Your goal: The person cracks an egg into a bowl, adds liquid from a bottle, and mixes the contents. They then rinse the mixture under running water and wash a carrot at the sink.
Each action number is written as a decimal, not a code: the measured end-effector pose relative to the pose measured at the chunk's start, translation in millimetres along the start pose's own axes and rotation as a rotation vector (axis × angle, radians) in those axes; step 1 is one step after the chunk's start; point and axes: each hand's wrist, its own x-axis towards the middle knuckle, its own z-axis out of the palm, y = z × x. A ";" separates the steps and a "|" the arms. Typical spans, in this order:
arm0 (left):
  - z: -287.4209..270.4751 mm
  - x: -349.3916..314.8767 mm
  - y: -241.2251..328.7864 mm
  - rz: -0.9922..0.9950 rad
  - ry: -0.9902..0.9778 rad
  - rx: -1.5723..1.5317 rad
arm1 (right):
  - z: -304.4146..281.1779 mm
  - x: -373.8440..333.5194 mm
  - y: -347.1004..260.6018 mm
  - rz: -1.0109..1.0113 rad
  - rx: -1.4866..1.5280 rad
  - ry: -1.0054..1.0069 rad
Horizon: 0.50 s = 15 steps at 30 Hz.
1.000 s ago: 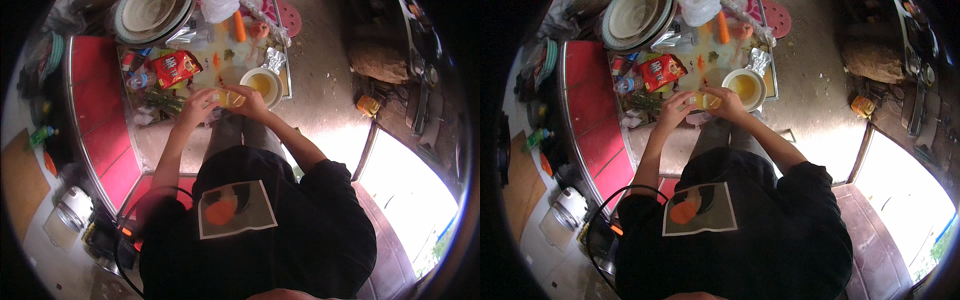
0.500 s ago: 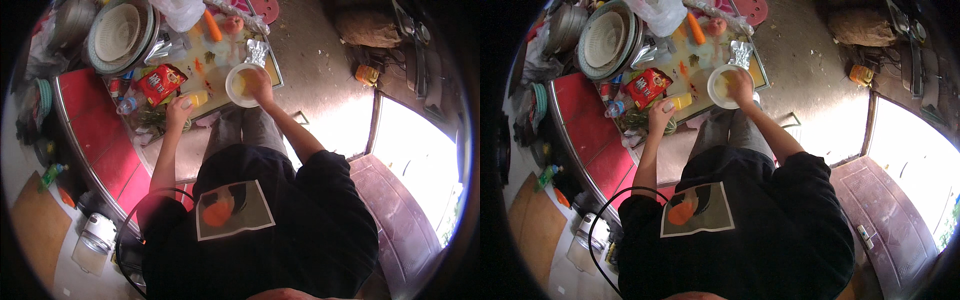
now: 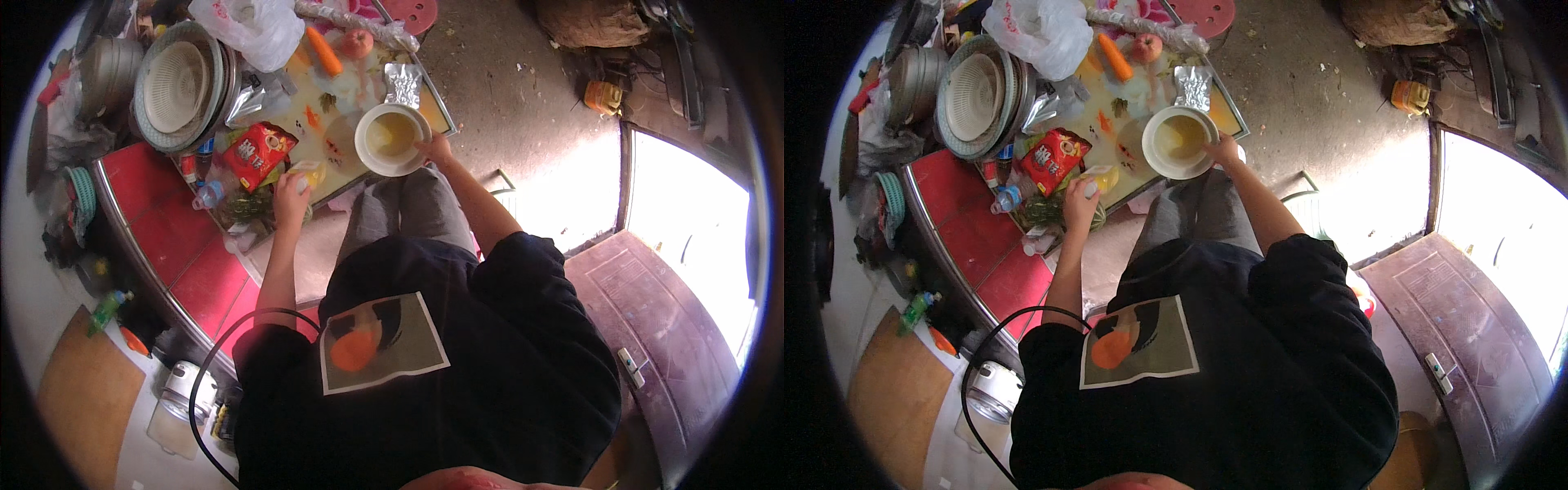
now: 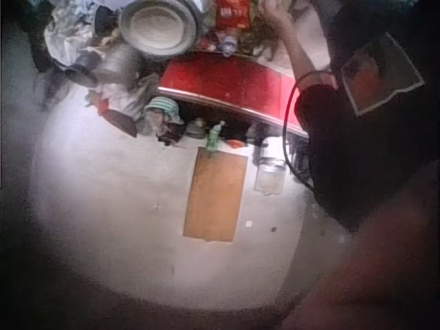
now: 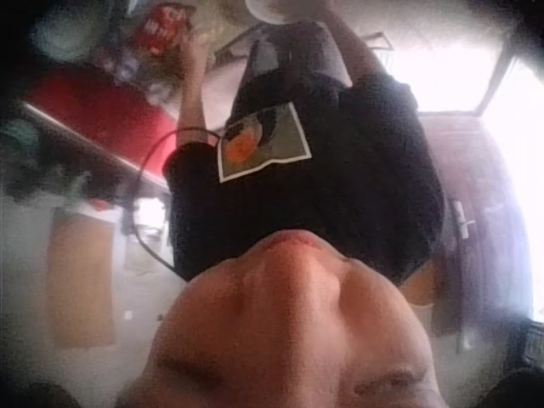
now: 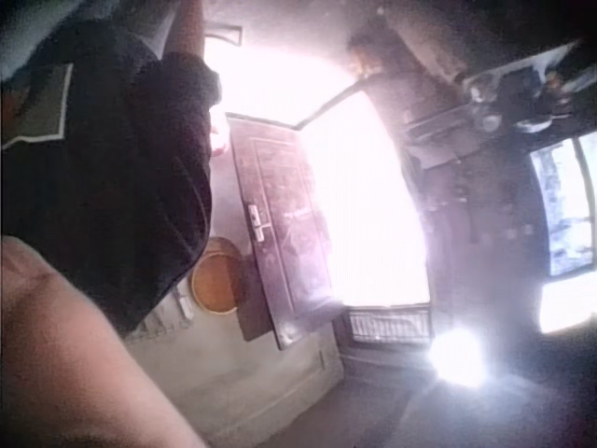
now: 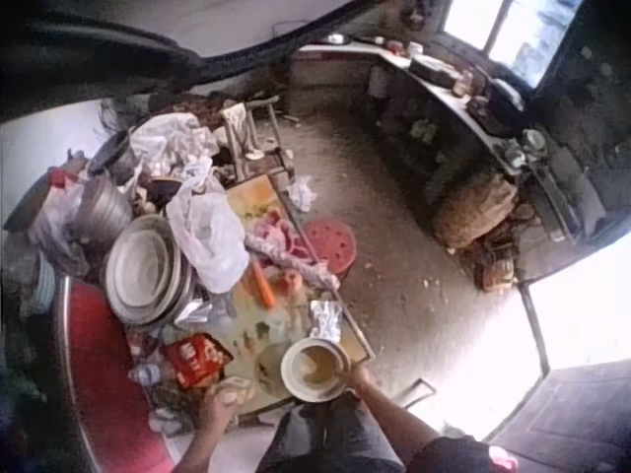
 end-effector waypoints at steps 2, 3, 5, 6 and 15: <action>-3.6 0.8 10.2 0.041 0.041 0.077 | 0.0 2.1 2.2 -0.009 0.062 0.024; -6.5 1.6 17.6 0.091 0.093 0.145 | -0.3 1.7 1.4 0.005 0.083 0.048; -12.0 7.1 39.2 0.150 0.158 0.161 | -4.4 -2.6 -5.0 0.034 0.098 0.069; -11.9 10.5 55.9 0.160 0.165 0.107 | -9.3 -8.0 -9.4 0.055 0.092 0.069; 33.5 41.7 305.5 -0.374 -0.357 -0.914 | -173.8 -104.2 -64.7 -0.078 0.320 0.110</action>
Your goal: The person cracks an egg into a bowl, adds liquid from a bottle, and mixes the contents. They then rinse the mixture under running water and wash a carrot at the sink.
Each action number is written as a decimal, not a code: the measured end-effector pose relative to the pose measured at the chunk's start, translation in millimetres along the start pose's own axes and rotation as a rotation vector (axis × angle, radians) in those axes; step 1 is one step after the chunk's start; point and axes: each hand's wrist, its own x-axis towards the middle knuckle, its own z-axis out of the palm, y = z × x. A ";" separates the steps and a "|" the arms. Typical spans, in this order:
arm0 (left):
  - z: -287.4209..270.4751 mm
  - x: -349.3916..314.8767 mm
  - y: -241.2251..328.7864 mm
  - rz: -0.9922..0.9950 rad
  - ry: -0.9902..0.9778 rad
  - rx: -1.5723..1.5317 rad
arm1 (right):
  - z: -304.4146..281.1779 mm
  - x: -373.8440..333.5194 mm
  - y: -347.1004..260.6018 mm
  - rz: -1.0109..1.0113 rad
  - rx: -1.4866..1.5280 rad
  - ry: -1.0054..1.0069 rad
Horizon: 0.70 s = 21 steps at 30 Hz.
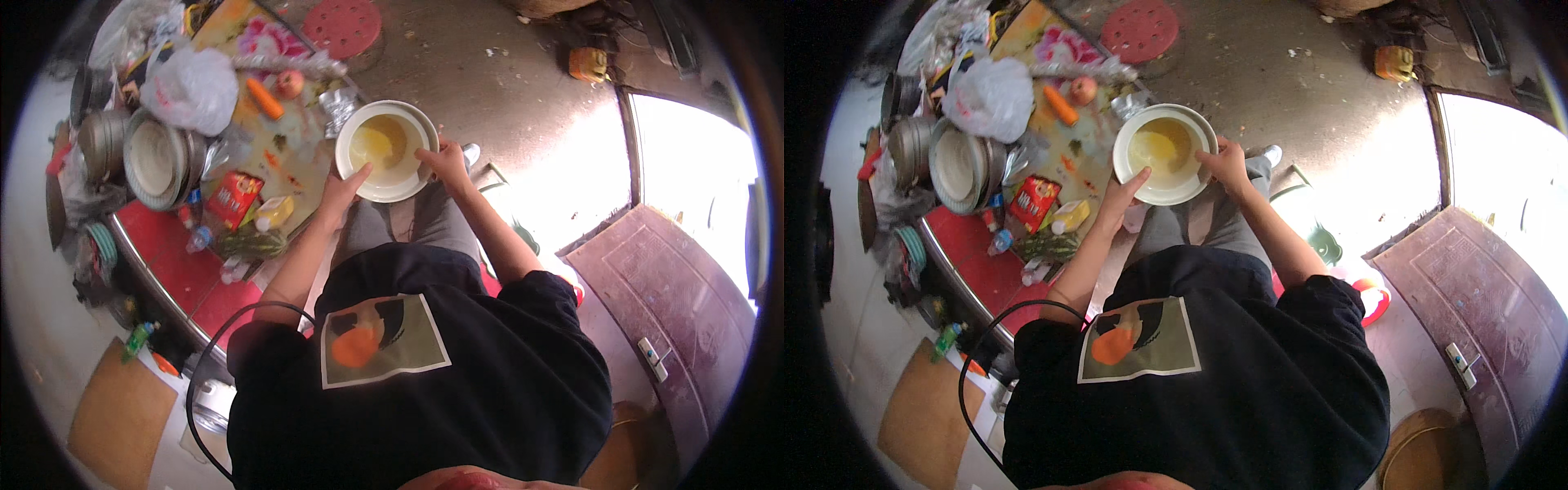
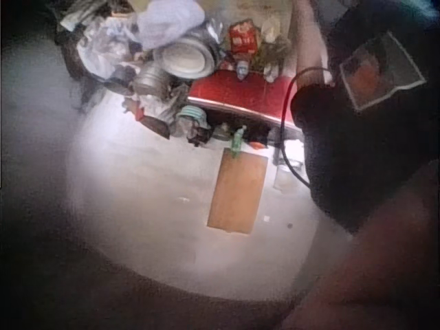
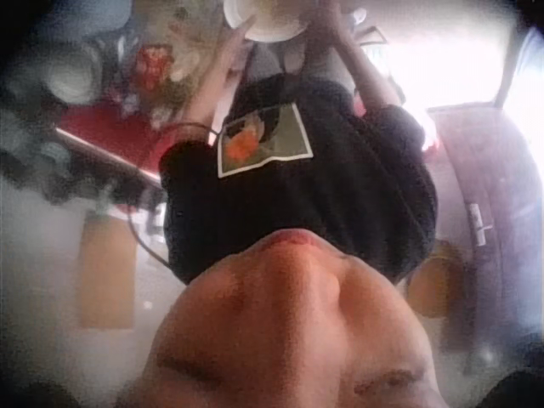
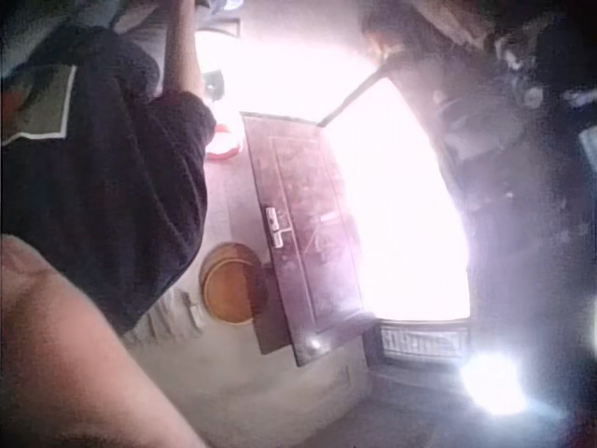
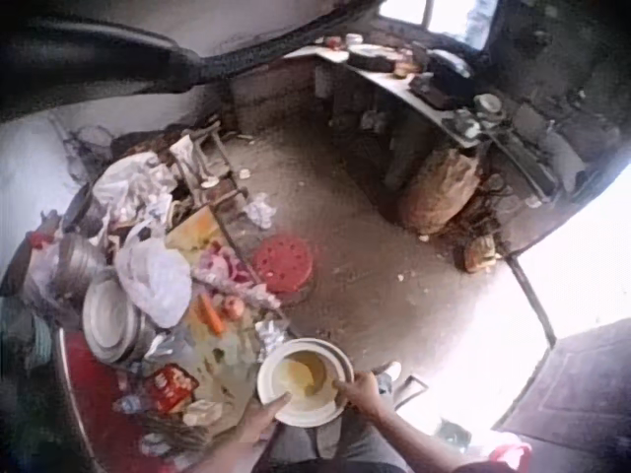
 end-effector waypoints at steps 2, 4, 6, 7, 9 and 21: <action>57.0 2.5 21.4 0.044 -0.062 -0.078 | -51.8 -6.2 -18.3 -0.069 0.028 0.055; 113.5 10.6 44.9 0.038 -0.082 -0.006 | -110.6 -7.8 -31.0 -0.081 0.073 0.118; 174.3 15.1 64.4 0.032 -0.096 0.030 | -166.9 -3.7 -41.3 -0.133 0.171 0.181; 204.1 17.3 74.8 0.031 -0.111 0.040 | -198.3 -3.0 -46.9 -0.142 0.166 0.154; 261.5 28.1 102.2 0.060 -0.182 0.068 | -260.4 -2.8 -62.4 -0.088 0.127 0.176; 487.1 77.2 256.1 -0.106 -0.403 -0.102 | -522.0 34.5 -133.5 -0.308 0.391 0.162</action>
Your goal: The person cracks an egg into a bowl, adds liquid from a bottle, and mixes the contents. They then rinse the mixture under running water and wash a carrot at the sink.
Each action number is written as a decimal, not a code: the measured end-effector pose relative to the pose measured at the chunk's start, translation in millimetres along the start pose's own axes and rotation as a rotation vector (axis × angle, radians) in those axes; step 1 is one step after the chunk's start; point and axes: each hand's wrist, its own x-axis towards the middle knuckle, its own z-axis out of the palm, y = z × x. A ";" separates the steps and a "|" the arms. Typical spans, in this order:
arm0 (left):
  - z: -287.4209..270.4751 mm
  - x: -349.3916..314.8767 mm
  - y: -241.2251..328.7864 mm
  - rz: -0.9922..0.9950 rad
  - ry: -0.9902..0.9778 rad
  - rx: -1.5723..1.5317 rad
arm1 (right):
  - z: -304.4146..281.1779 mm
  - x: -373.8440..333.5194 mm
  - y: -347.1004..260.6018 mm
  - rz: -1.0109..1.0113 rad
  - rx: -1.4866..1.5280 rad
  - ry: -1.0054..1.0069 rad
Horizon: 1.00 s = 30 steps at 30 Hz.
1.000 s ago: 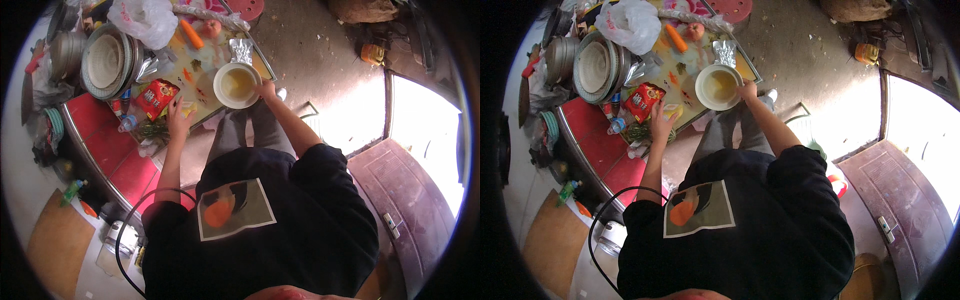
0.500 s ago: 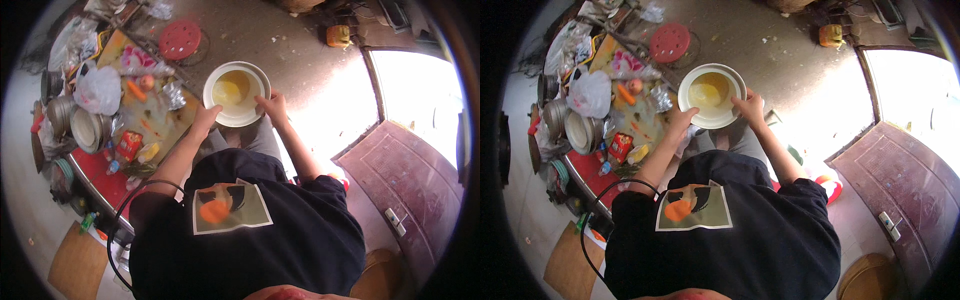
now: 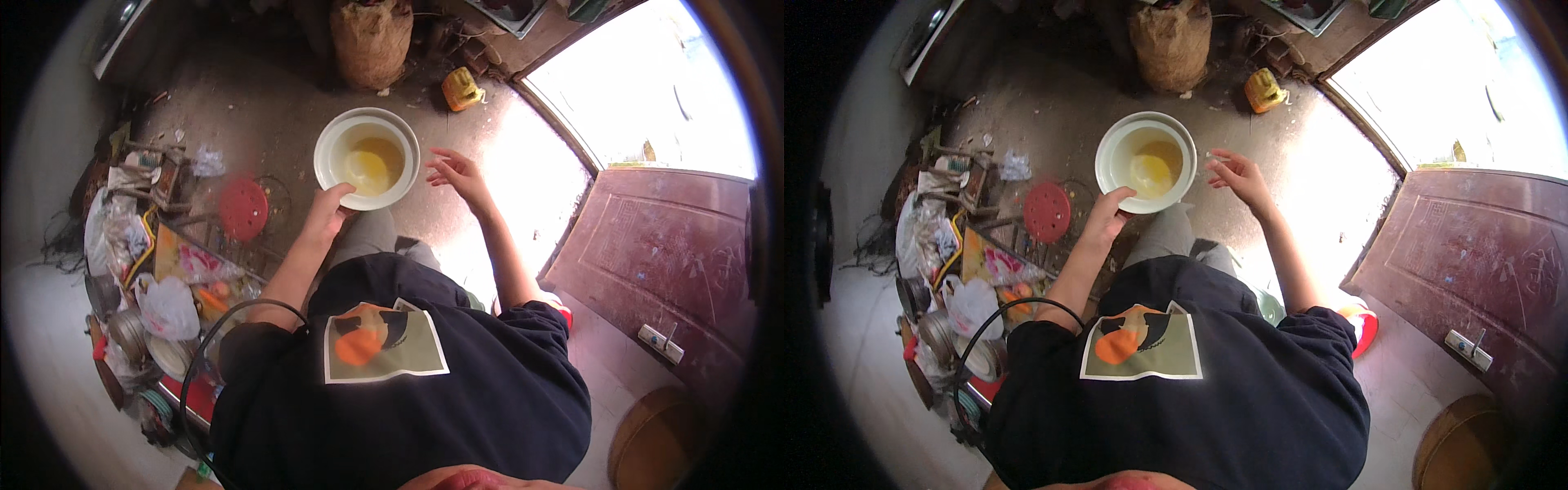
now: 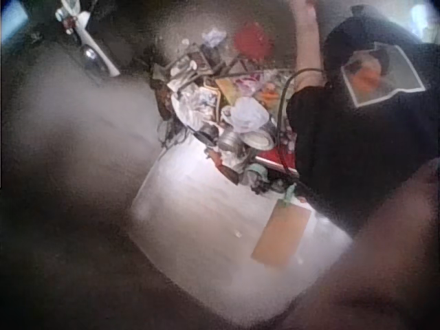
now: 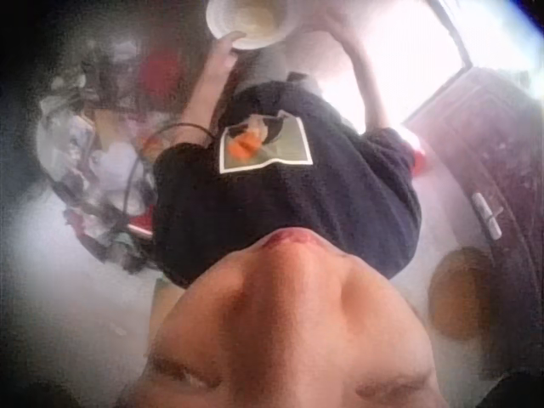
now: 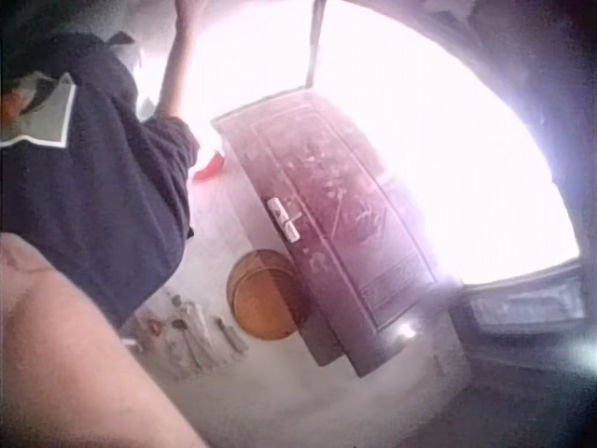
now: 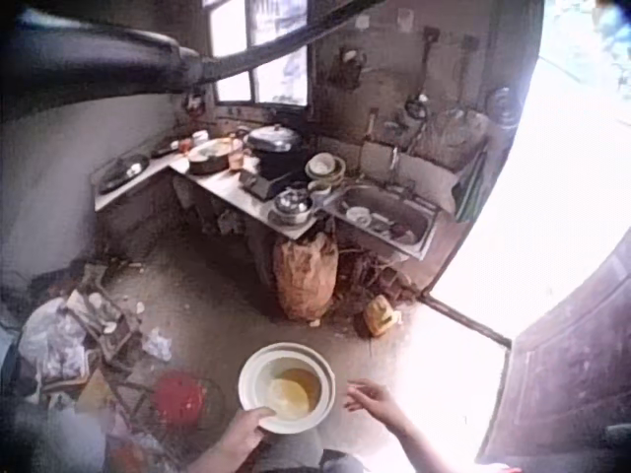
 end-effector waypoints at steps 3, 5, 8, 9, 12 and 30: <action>34.1 55.0 42.4 0.025 -0.035 0.044 | -52.4 53.7 -26.8 -0.081 -0.108 0.052; 57.1 95.8 75.2 0.025 -0.059 0.067 | -84.7 93.4 -49.9 -0.157 -0.176 0.143; 98.3 152.4 128.6 0.068 -0.113 0.096 | -125.8 156.0 -91.3 -0.210 -0.169 0.254; 112.2 169.4 145.8 0.082 -0.155 0.126 | -138.8 176.1 -104.8 -0.223 -0.133 0.270; 155.7 214.9 194.3 0.095 -0.235 0.176 | -176.0 223.4 -140.3 -0.252 -0.051 0.319; 449.0 463.4 313.1 0.085 -0.241 0.212 | -454.6 601.0 -239.3 -0.060 0.843 0.396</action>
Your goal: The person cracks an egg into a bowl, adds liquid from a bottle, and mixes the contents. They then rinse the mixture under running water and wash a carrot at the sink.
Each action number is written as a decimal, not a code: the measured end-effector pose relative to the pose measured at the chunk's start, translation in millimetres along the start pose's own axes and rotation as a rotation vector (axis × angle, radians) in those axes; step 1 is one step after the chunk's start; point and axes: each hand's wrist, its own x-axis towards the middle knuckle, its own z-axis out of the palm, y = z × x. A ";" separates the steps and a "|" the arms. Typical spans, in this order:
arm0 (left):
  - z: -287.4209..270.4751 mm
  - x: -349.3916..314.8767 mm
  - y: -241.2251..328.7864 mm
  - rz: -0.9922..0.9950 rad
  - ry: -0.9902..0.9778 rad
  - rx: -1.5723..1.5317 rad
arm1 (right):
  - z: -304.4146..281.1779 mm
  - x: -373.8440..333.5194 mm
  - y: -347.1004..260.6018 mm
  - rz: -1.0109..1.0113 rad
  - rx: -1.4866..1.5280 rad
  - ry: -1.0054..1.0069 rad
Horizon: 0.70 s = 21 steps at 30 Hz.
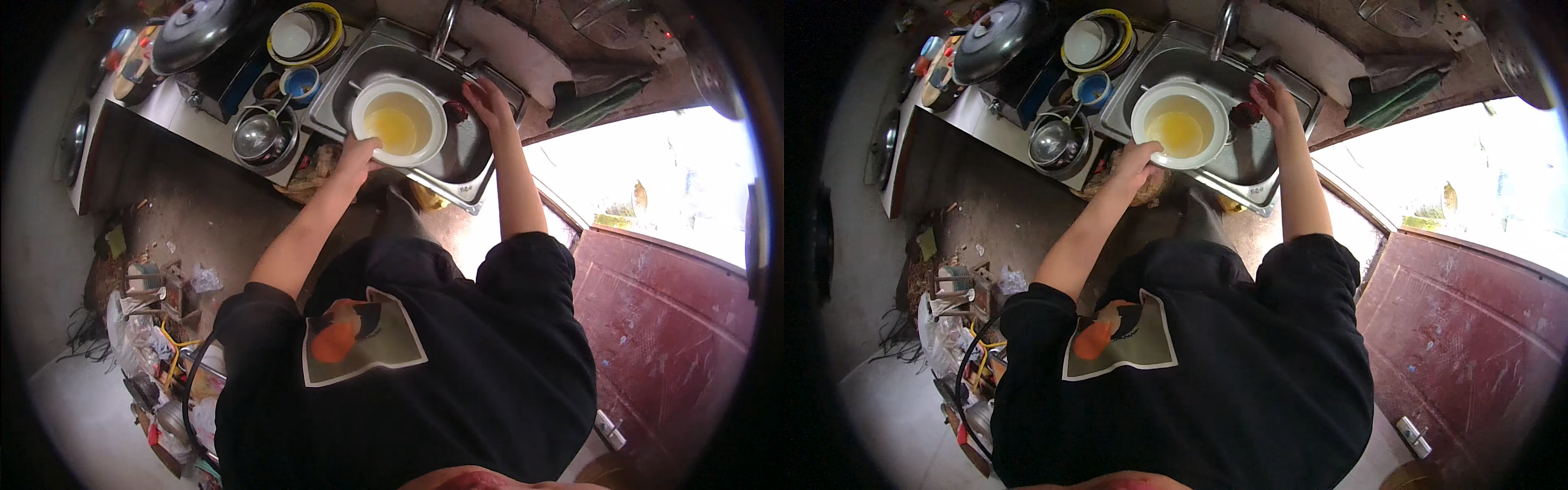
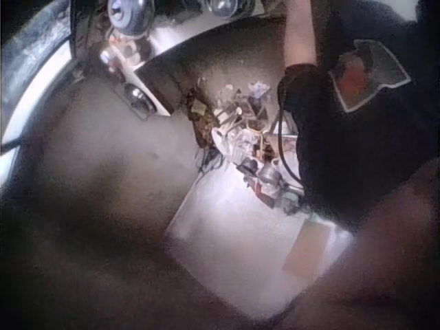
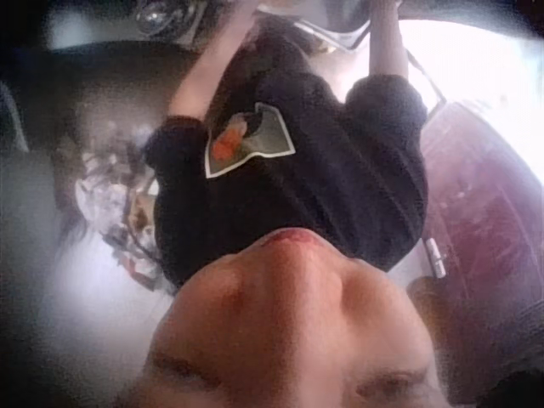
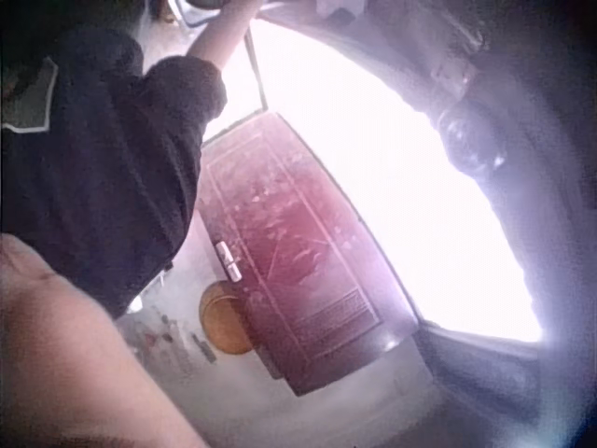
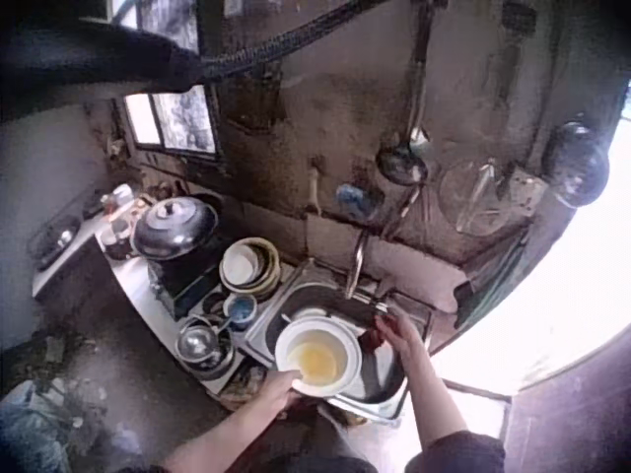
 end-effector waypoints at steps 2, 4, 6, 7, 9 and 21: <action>13.7 21.5 3.1 -0.021 0.014 -0.008 | 4.7 26.8 -9.0 0.040 0.023 0.018; 20.6 41.3 5.1 -0.049 0.046 0.000 | 8.3 40.2 -12.5 0.014 0.068 -0.033; 25.6 58.0 6.1 -0.105 0.096 0.033 | 13.9 48.5 -14.4 -0.042 0.087 -0.057; 28.1 62.5 5.2 -0.056 0.094 0.023 | 17.3 52.0 -16.3 -0.012 0.139 -0.051; 31.7 72.6 8.3 -0.064 0.106 0.053 | 20.0 54.9 -21.9 0.045 0.251 -0.029; 42.8 93.9 7.2 -0.122 0.071 0.017 | 29.9 -1.5 -25.7 -0.402 -0.738 -0.014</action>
